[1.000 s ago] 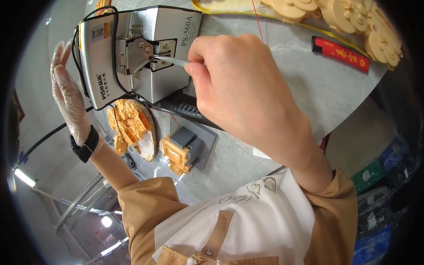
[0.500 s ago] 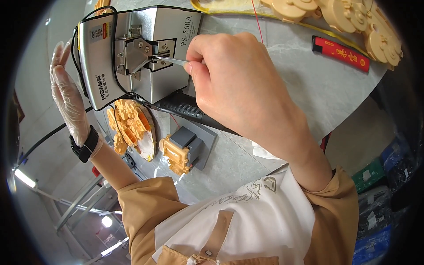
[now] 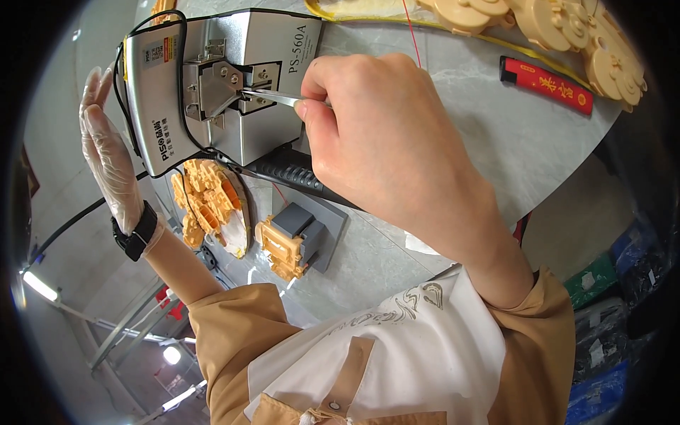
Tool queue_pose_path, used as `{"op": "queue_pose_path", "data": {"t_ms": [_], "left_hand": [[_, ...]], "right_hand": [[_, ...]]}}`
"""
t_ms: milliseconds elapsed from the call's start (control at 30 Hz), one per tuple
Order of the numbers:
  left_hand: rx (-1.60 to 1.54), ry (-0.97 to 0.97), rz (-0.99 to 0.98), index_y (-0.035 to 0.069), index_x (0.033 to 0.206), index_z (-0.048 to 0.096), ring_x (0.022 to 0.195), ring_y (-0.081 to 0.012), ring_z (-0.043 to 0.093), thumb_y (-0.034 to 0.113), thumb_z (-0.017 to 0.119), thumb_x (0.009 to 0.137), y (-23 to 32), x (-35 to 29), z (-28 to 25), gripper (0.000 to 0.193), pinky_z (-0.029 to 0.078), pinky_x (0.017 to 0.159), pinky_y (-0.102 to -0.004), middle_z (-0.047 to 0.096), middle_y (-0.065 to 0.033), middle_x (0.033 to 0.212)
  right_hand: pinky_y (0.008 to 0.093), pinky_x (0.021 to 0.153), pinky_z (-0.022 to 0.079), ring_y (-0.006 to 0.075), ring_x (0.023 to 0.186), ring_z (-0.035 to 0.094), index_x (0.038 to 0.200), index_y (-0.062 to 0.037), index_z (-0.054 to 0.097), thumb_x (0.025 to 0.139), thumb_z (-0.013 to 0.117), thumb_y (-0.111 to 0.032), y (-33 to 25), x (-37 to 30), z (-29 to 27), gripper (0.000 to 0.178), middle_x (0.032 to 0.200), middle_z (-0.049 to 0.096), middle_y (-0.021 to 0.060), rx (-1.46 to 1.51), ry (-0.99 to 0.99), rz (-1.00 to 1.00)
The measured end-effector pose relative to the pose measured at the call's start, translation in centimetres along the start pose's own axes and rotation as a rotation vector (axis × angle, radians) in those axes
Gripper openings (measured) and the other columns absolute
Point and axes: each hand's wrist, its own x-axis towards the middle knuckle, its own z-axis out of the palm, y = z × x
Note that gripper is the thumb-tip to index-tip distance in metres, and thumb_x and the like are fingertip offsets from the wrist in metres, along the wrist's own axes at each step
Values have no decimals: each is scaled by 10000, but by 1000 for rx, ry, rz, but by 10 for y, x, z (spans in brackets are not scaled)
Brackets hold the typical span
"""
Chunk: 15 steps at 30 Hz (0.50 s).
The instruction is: The person positions plastic components on a fixture, fastens them by driving screws with an electric screwdriver, and adjusts a screw feeder using tweezers before placing the completed parts on a tray.
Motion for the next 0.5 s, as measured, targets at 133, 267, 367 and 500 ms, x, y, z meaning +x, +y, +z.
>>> {"op": "queue_pose_path", "data": {"t_ms": [133,267,367,500], "left_hand": [[1,-10,-9,7,1282,429,694,-1,394,629,381,866,1,-1,-1,750,335,679,-145,567,-10,1121],[-7,-6,-7,8,1282,429,752,-13,420,626,380,868,0,-1,0,746,344,750,-158,560,-13,1138],[-12,-12,-40,5,1284,425,769,-20,427,627,384,866,3,-1,0,751,347,786,-172,559,-19,1143],[-3,-19,-8,5,1287,420,812,-31,445,627,388,864,0,-1,-1,753,344,821,-184,556,-27,1155]], "right_hand": [[230,512,432,88,543,508,828,53,592,790,568,-6,-1,0,1,74,611,578,89,-1,-5,4],[234,519,443,96,547,521,826,53,591,791,571,-11,1,1,2,76,617,584,96,-32,-7,-3],[238,519,447,105,548,535,826,53,590,792,574,-15,2,2,3,77,622,588,101,-18,7,-27],[237,515,447,108,548,544,825,50,589,788,576,-7,3,2,4,69,619,585,103,-12,14,-39]]}}
